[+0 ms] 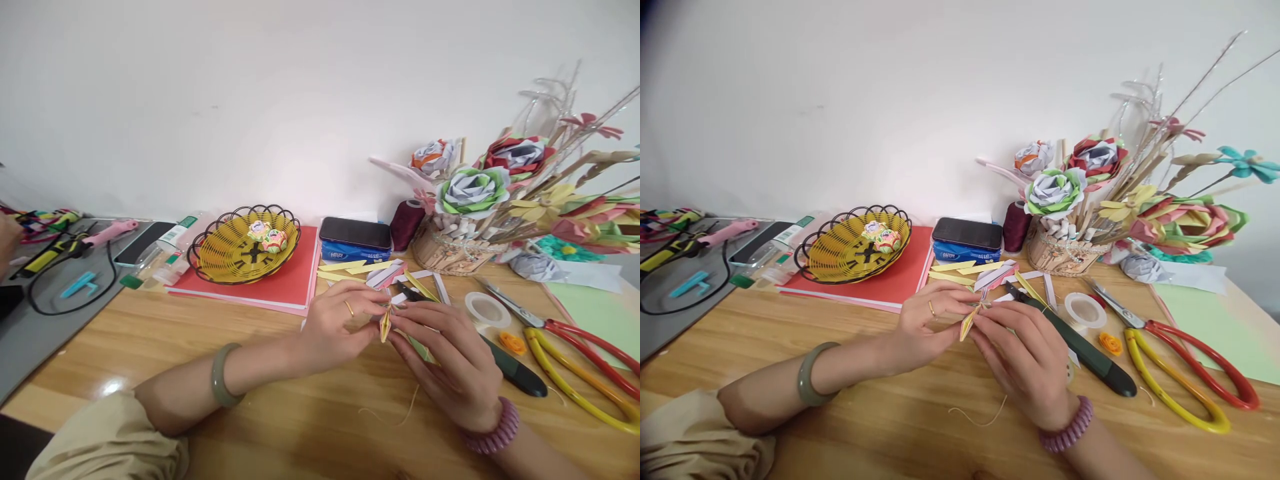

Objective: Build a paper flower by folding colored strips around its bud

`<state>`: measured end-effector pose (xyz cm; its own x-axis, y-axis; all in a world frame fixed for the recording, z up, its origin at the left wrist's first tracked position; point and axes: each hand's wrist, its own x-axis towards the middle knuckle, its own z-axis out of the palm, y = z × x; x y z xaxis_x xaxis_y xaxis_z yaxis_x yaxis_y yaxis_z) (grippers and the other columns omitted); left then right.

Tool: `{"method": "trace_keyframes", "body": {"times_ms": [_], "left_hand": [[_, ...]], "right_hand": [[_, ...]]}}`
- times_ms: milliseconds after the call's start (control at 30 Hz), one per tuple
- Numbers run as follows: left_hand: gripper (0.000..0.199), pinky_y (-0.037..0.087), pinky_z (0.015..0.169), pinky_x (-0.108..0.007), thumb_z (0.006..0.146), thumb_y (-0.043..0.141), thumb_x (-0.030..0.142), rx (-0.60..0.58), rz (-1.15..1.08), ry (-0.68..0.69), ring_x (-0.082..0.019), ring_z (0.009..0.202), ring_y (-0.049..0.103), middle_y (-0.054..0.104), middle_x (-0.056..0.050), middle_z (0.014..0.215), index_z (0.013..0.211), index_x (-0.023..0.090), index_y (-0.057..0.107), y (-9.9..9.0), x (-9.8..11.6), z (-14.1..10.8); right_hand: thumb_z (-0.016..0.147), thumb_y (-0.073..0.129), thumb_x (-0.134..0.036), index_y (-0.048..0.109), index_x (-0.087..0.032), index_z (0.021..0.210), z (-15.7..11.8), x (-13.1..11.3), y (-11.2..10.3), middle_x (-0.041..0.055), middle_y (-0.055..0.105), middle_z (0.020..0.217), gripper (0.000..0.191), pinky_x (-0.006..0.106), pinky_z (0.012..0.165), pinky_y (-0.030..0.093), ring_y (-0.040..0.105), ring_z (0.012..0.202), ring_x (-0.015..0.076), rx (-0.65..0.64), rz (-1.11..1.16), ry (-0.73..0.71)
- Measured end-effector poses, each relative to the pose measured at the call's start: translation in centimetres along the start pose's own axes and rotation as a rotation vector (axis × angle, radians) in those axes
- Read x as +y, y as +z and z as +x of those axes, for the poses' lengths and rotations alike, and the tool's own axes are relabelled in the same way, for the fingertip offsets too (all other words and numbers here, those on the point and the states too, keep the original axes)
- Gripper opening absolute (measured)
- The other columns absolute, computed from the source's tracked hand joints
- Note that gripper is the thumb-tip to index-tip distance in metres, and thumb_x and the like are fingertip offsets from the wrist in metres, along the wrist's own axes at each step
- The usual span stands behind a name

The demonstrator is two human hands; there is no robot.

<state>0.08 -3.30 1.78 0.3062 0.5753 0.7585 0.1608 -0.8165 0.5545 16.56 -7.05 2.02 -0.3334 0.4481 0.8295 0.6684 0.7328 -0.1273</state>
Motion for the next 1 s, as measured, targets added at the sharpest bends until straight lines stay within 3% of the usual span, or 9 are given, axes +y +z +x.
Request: {"method": "trace_keyframes", "body": {"times_ms": [233, 667, 867, 1000], "left_hand": [[0.010, 0.054, 0.078, -0.034, 0.074, 0.061, 0.017, 0.002, 0.047, 0.035, -0.017, 0.090, 0.062, 0.071, -0.007, 0.091, 0.083, 0.019, 0.064, -0.1, 0.0, -0.2], [0.011, 0.055, 0.076, -0.032, 0.072, 0.063, 0.014, 0.053, 0.022, 0.075, -0.017, 0.087, 0.063, 0.071, -0.011, 0.087, 0.083, 0.014, 0.064, 0.2, -0.1, -0.2], [0.011, 0.054, 0.077, -0.032, 0.072, 0.063, 0.014, 0.029, 0.006, 0.058, -0.016, 0.089, 0.062, 0.070, -0.010, 0.088, 0.083, 0.015, 0.064, 0.1, -0.1, -0.2], [0.009, 0.054, 0.077, -0.033, 0.071, 0.064, 0.015, 0.036, -0.027, 0.046, -0.017, 0.088, 0.062, 0.070, -0.010, 0.087, 0.080, 0.015, 0.062, 0.2, -0.2, -0.3]], "right_hand": [[0.070, 0.067, -0.007, 0.060, -0.023, 0.101, -0.1, 0.1, 0.1, 0.0063, 0.068, 0.082, 0.035, 0.039, 0.065, 0.054, 0.063, 0.080, 0.0231, 0.023, -0.035, -0.014], [0.070, 0.066, -0.007, 0.060, -0.019, 0.088, 0.3, 0.1, 0.0, 0.0066, 0.068, 0.079, 0.023, 0.036, 0.065, 0.053, 0.063, 0.077, 0.0212, 0.059, -0.009, -0.027], [0.073, 0.061, -0.007, 0.057, -0.019, 0.083, 0.3, 0.8, 0.0, 0.0069, 0.064, 0.079, 0.017, 0.036, 0.064, 0.052, 0.061, 0.076, 0.0208, -0.011, 0.057, -0.053], [0.075, 0.056, -0.004, 0.053, -0.019, 0.087, 0.3, 1.3, 0.1, 0.0066, 0.061, 0.081, 0.019, 0.037, 0.069, 0.050, 0.059, 0.079, 0.0204, -0.118, 0.222, -0.017]]}}
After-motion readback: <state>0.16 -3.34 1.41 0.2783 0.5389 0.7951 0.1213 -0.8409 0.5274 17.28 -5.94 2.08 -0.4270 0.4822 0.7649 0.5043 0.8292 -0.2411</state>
